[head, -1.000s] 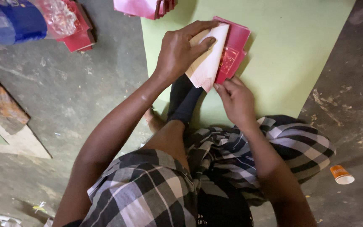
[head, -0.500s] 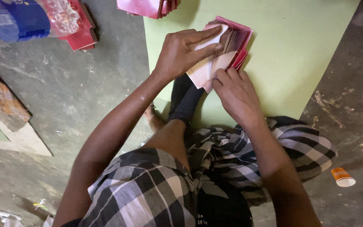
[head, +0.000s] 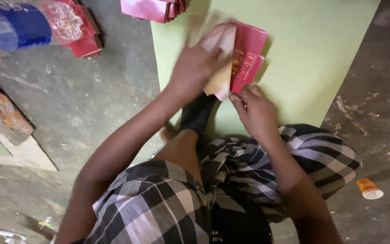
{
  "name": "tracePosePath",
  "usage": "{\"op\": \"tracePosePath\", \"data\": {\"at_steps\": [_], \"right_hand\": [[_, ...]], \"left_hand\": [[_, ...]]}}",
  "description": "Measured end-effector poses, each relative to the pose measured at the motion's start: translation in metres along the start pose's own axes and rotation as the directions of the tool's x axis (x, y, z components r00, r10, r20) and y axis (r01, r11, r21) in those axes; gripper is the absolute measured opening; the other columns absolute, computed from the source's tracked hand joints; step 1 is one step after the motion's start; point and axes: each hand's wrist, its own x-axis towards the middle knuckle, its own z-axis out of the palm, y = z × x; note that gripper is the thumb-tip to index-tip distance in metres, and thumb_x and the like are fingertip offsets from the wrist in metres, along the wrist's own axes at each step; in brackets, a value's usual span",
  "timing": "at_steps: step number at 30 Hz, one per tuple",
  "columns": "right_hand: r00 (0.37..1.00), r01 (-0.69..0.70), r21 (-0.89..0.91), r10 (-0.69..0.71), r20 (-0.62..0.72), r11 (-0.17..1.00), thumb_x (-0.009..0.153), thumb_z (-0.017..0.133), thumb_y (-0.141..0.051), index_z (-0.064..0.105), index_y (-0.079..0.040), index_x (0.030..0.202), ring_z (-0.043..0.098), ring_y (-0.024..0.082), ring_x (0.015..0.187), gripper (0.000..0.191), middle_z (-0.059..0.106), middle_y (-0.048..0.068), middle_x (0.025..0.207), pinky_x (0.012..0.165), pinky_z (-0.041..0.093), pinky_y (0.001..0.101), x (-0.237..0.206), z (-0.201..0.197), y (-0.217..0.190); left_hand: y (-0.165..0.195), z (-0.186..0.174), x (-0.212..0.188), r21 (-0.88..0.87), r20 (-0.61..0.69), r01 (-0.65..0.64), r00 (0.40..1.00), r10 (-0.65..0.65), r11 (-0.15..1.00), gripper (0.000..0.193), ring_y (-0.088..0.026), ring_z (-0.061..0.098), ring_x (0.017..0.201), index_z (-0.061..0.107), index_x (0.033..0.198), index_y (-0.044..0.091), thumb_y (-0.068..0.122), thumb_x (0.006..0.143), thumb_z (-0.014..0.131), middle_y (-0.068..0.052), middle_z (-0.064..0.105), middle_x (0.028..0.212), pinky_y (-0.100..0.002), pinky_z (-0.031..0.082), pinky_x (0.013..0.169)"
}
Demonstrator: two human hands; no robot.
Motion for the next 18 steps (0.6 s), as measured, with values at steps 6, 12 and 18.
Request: {"op": "tracePosePath", "data": {"at_steps": [6, 12, 18], "right_hand": [[0.847, -0.530, 0.298, 0.481, 0.226, 0.794, 0.097, 0.067, -0.020, 0.072, -0.004, 0.094, 0.070, 0.031, 0.076, 0.018, 0.072, 0.013, 0.082, 0.067, 0.053, 0.0390, 0.009, 0.032, 0.039], [0.984, 0.142, 0.161, -0.122, -0.130, 0.977, 0.103, 0.068, -0.012, 0.071, 0.001, 0.102, 0.066, 0.032, 0.094, 0.013, 0.066, 0.015, 0.114, 0.078, 0.053, 0.0408, 0.004, 0.023, 0.024], [0.875, 0.469, -0.442, -0.469, 0.117, 0.765, 0.087, 0.060, -0.012, 0.070, -0.006, 0.100, 0.059, 0.027, 0.105, 0.018, 0.062, 0.007, 0.108, 0.090, 0.051, 0.0415, 0.023, -0.009, -0.008]], "left_hand": [[0.030, 0.023, -0.027, 0.339, 0.373, -0.446, 0.872, 0.317, 0.828, 0.040, -0.029, 0.065, 0.119, 0.067, 0.127, 0.001, 0.022, 0.093, 0.067, -0.014, 0.065, 0.123, -0.041, 0.055, 0.112], [-0.001, 0.004, -0.009, -0.621, 0.079, 0.036, 0.997, 0.017, 0.783, 0.038, -0.028, 0.070, 0.123, 0.050, 0.147, 0.012, 0.014, 0.111, 0.060, -0.020, 0.064, 0.137, -0.039, 0.058, 0.104], [-0.005, -0.005, 0.003, -0.490, 0.086, 0.208, 0.978, -0.190, 0.846, 0.091, -0.020, 0.070, 0.082, 0.015, 0.163, 0.019, 0.033, 0.100, 0.079, -0.015, 0.069, 0.109, -0.035, 0.059, 0.075]]}}
